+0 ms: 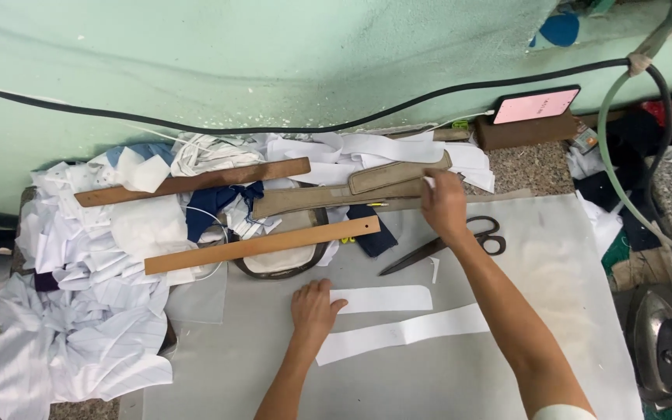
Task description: A person organizes, smooths, and cuts white fabric pieces on a cutting table in an alterations studio.
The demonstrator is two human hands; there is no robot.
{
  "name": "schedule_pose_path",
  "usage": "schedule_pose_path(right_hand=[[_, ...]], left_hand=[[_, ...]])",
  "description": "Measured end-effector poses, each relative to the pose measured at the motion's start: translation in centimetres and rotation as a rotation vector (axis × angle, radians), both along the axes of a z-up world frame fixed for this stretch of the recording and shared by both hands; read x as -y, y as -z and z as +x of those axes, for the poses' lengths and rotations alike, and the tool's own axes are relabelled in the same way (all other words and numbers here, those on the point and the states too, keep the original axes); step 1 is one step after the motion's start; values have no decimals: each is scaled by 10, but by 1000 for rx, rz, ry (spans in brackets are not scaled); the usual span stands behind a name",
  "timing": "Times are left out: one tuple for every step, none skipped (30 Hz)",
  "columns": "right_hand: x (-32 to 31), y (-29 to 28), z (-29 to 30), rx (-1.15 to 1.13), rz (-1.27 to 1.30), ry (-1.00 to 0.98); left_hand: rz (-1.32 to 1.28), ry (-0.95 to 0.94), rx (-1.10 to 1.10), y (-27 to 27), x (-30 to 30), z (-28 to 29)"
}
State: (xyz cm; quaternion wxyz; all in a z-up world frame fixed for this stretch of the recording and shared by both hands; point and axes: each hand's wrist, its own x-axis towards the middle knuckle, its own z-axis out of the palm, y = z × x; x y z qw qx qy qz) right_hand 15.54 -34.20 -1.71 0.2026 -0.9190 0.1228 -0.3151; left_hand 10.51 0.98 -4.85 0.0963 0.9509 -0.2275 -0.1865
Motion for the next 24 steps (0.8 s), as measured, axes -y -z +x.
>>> schedule_pose_path(right_hand=[[-6, -1, 25, 3, 3, -6], [-13, -1, 48, -205, -66, -109], [-20, -1, 71, -412, -137, -212], [-21, 8, 90, -410, -141, -216], [-22, 17, 108, -550, -139, -187], [-24, 25, 128, -687, -138, -158], [-13, 61, 141, -681, -143, -163], [-3, 98, 151, -606, -231, -129], [7, 135, 161, -529, -319, -96], [8, 119, 152, -530, -322, -98], [8, 103, 143, -377, -398, -62], [8, 87, 130, -224, -469, -21], [5, 63, 108, -227, -468, -18], [5, 36, 88, -104, -535, 25], [6, 8, 66, 19, -601, 68], [-8, -7, 34, 10, -601, 75], [-21, -21, 1, 47, -542, -33], [-36, -36, -34, 81, -478, -141], [-60, -41, -68, 69, -475, -134], [-83, -46, -98, 80, -436, -257], [-106, -52, -128, 91, -396, -381], [-119, -67, -146, 89, -397, -382], [-132, -83, -164, -43, -187, -549], [-146, -99, -177, -168, 27, -710]], left_hand=[[3, -6, 3, -10, 5, -1], [-102, 37, 170, -19, 11, -4], [-205, 81, 338, -28, 16, -8], [-207, 76, 342, -37, 24, -11], [-297, 63, 266, -46, 31, -16], [-387, 50, 194, -56, 38, -19], [-389, 45, 200, -59, 42, -20], [-427, 41, 193, -62, 43, -22], [-465, 37, 187, -65, 45, -24], [-467, 34, 186, -60, 43, -25], [-520, 11, 216, -55, 41, -26], [-571, -7, 244, -51, 37, -29], [-572, -4, 241, -47, 34, -32], [-668, -59, 175, -43, 34, -33], [-763, -114, 108, -39, 34, -36], [-763, -107, 99, -41, 39, -40], [-963, -186, -143, -42, 45, -45], [-1149, -272, -396, -44, 50, -53], [-1143, -270, -410, -46, 62, -62], [-1347, -309, -545, -47, 75, -69], [-1548, -350, -683, -49, 88, -76], [-1549, -352, -685, -64, 79, -78], [-1422, -490, -550, -79, 71, -80], [-1288, -616, -407, -95, 62, -77]])
